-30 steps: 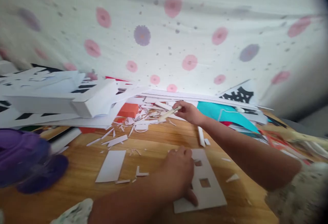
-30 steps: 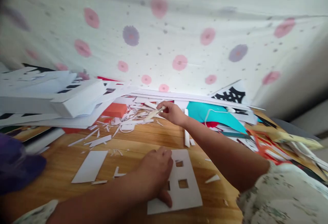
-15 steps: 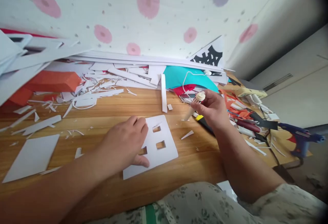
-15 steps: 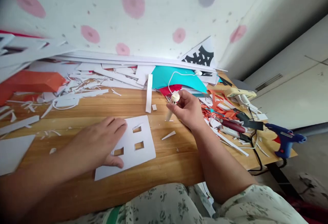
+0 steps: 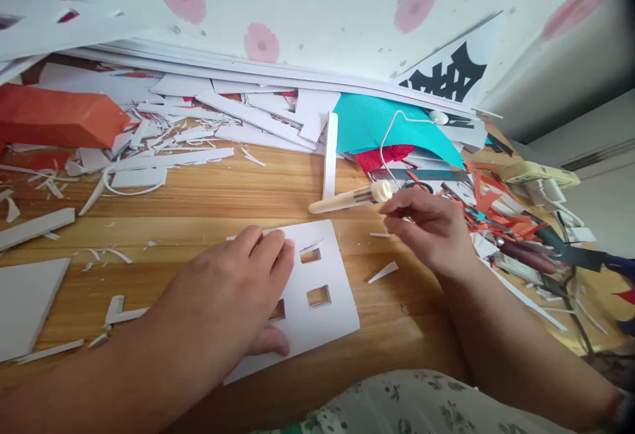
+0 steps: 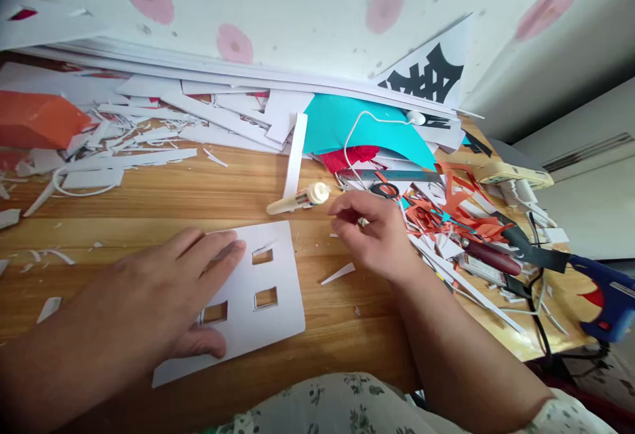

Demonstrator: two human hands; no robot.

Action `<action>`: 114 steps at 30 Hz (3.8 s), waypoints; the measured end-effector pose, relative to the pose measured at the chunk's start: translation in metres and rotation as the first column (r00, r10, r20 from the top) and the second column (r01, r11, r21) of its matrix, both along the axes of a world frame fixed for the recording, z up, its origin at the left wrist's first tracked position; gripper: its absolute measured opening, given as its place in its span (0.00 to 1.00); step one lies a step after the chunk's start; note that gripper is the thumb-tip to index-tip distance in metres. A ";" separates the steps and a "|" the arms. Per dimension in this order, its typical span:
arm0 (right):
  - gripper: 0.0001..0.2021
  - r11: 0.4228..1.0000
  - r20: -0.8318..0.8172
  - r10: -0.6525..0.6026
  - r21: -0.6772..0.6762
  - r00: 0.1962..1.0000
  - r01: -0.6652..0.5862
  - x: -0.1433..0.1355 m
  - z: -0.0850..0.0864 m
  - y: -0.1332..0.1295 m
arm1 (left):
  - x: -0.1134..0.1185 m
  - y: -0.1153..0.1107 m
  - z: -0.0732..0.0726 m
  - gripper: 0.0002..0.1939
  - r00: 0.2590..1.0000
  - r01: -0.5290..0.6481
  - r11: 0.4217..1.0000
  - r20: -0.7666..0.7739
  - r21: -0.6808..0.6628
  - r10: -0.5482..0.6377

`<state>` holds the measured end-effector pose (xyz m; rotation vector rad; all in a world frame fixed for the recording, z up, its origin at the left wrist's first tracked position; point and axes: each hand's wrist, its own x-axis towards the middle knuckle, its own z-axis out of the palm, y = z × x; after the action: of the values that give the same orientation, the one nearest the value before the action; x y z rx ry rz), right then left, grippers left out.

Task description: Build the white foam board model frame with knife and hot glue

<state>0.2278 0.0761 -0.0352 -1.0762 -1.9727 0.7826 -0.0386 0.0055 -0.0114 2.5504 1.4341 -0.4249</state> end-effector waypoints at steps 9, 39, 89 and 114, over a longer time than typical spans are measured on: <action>0.21 0.974 0.089 0.219 -0.070 0.972 -0.214 -0.034 -0.024 0.008 | 0.006 0.005 0.007 0.43 0.999 -0.032 0.997 0.028 -0.077 0.035; 0.10 0.838 0.308 0.375 0.291 0.874 -0.462 -0.071 -0.020 -0.005 | 0.000 0.002 -0.004 0.45 0.997 0.027 0.996 0.081 -0.089 -0.020; 0.16 0.939 0.547 0.174 0.158 0.819 -0.306 -0.074 -0.008 -0.004 | -0.015 0.011 -0.003 0.36 0.999 -0.049 0.998 0.015 0.048 0.048; 0.14 0.936 0.715 0.097 0.171 0.693 -0.307 -0.077 0.001 -0.010 | -0.022 0.007 -0.008 0.32 0.992 0.055 0.986 0.105 0.155 -0.072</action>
<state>0.1504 0.0659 -0.0340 -1.0781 -2.7886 0.1604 -0.0605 0.0130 -0.0191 2.6973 1.3992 -0.1861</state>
